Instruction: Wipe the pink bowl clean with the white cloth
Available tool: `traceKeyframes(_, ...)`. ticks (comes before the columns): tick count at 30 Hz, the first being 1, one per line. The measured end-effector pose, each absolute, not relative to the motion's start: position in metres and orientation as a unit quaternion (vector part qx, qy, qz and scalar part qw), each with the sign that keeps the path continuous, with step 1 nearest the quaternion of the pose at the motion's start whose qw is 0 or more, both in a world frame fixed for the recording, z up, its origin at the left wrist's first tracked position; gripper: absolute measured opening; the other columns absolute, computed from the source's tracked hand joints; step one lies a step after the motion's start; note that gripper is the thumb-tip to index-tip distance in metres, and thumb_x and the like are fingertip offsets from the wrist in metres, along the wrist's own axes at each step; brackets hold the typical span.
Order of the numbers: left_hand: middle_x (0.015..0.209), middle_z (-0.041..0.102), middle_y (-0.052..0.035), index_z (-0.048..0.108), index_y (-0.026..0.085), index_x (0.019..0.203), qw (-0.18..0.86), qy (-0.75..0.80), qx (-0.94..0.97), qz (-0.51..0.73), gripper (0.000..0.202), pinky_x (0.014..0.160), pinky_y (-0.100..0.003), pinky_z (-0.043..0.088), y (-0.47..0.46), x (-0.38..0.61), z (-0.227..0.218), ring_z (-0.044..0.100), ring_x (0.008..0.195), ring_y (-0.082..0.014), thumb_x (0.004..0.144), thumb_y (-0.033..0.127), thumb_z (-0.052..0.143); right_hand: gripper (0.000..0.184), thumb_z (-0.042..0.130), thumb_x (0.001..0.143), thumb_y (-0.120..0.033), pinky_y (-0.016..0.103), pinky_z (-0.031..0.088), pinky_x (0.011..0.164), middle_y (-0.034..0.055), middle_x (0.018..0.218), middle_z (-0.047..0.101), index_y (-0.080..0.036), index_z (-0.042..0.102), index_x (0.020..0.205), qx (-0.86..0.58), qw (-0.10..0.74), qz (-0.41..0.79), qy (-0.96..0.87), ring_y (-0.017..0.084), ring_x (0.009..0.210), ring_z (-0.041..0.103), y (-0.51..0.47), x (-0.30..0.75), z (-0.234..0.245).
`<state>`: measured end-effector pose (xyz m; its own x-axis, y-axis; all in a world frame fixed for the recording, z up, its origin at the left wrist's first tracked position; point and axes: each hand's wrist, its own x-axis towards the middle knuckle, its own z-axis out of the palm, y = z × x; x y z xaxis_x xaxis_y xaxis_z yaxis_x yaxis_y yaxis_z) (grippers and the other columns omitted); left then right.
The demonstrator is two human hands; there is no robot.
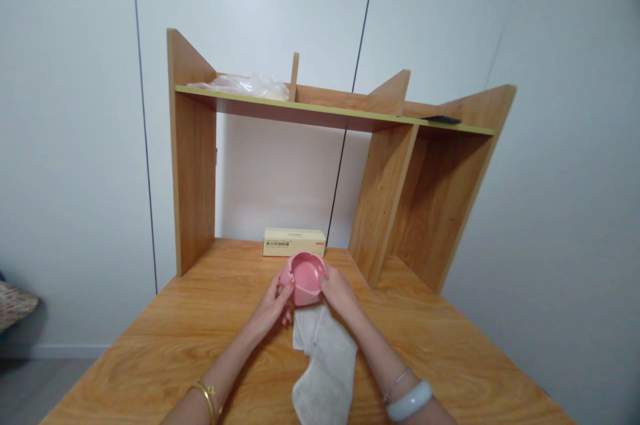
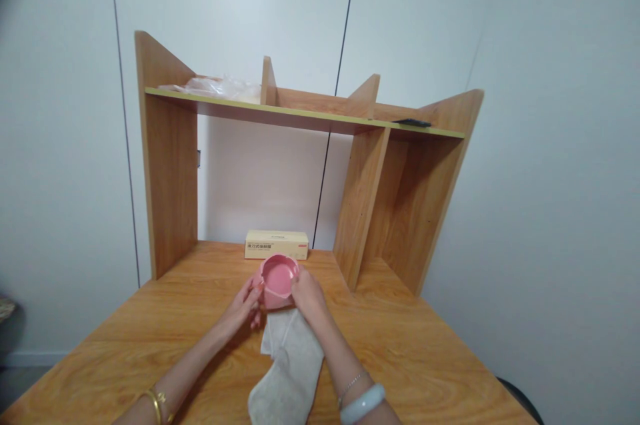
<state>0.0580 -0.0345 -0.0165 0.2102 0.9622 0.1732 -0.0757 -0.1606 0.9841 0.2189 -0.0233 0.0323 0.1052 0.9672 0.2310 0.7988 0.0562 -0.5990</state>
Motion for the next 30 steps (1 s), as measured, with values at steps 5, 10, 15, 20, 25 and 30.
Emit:
traceKeyframes(5, 0.103, 0.066, -0.0088, 0.059, 0.016, 0.106, 0.383, 0.400, 0.667, 0.498, 0.034, 0.076, -0.027, 0.048, -0.035, 0.055, -0.016, 0.062, 0.087, -0.0171, 0.079, 0.036, 0.054, 0.033, 0.034, 0.081, -0.018, 0.025, 0.042, 0.057, 0.0047, 0.049, 0.061, -0.014, 0.067, 0.083, -0.727, 0.271, 0.168, -0.607, 0.018, 0.053, 0.061, -0.015, 0.266, 0.040)
traceKeyframes(10, 0.083, 0.068, -0.0046, 0.065, 0.017, 0.081, 0.319, 0.407, 0.734, 0.440, 0.022, 0.082, -0.029, 0.045, -0.034, 0.054, -0.019, 0.060, 0.085, -0.0170, 0.075, 0.013, 0.044, 0.035, 0.034, 0.077, -0.014, 0.025, 0.042, 0.048, 0.0033, 0.034, 0.050, -0.015, 0.065, 0.062, -0.754, 0.243, 0.204, -0.575, 0.018, 0.041, 0.056, -0.014, 0.296, 0.027)
traceKeyframes(15, 0.079, 0.068, -0.0037, 0.064, 0.018, 0.076, 0.297, 0.402, 0.756, 0.423, 0.025, 0.080, -0.028, 0.044, -0.036, 0.054, -0.019, 0.060, 0.084, -0.0167, 0.072, 0.010, 0.041, 0.037, 0.032, 0.081, -0.018, 0.026, 0.043, 0.047, 0.0070, 0.041, 0.056, -0.011, 0.064, 0.064, -0.767, 0.233, 0.209, -0.561, 0.019, 0.043, 0.058, -0.014, 0.303, 0.012)
traceKeyframes(20, 0.082, 0.068, -0.0039, 0.064, 0.018, 0.077, 0.278, 0.398, 0.774, 0.406, 0.024, 0.079, -0.027, 0.044, -0.037, 0.052, -0.017, 0.060, 0.083, -0.0168, 0.070, 0.010, 0.042, 0.038, 0.034, 0.088, -0.034, 0.033, 0.046, 0.066, 0.0137, 0.080, 0.069, -0.012, 0.055, 0.111, -0.787, 0.251, 0.119, -0.551, 0.024, 0.073, 0.066, -0.034, 0.293, 0.023)
traceKeyframes(25, 0.082, 0.066, -0.0045, 0.063, 0.018, 0.078, 0.259, 0.388, 0.793, 0.391, 0.026, 0.078, -0.027, 0.043, -0.036, 0.051, -0.017, 0.059, 0.083, -0.0170, 0.070, 0.009, 0.041, 0.025, 0.038, 0.089, -0.035, 0.029, 0.043, 0.072, 0.0071, 0.092, 0.067, -0.022, 0.059, 0.095, -0.679, 0.276, 0.015, -0.680, 0.021, 0.087, 0.062, -0.105, 0.256, 0.025)
traceKeyframes(30, 0.078, 0.064, -0.0035, 0.064, 0.018, 0.074, 0.241, 0.400, 0.804, 0.367, 0.026, 0.078, -0.027, 0.042, -0.038, 0.052, -0.015, 0.058, 0.082, -0.0168, 0.070, 0.009, 0.039, 0.008, 0.055, 0.080, -0.031, 0.025, 0.041, 0.062, 0.0001, 0.079, 0.063, -0.026, 0.056, 0.086, -0.473, 0.232, -0.101, -0.844, 0.017, 0.072, 0.059, -0.165, 0.230, -0.026)
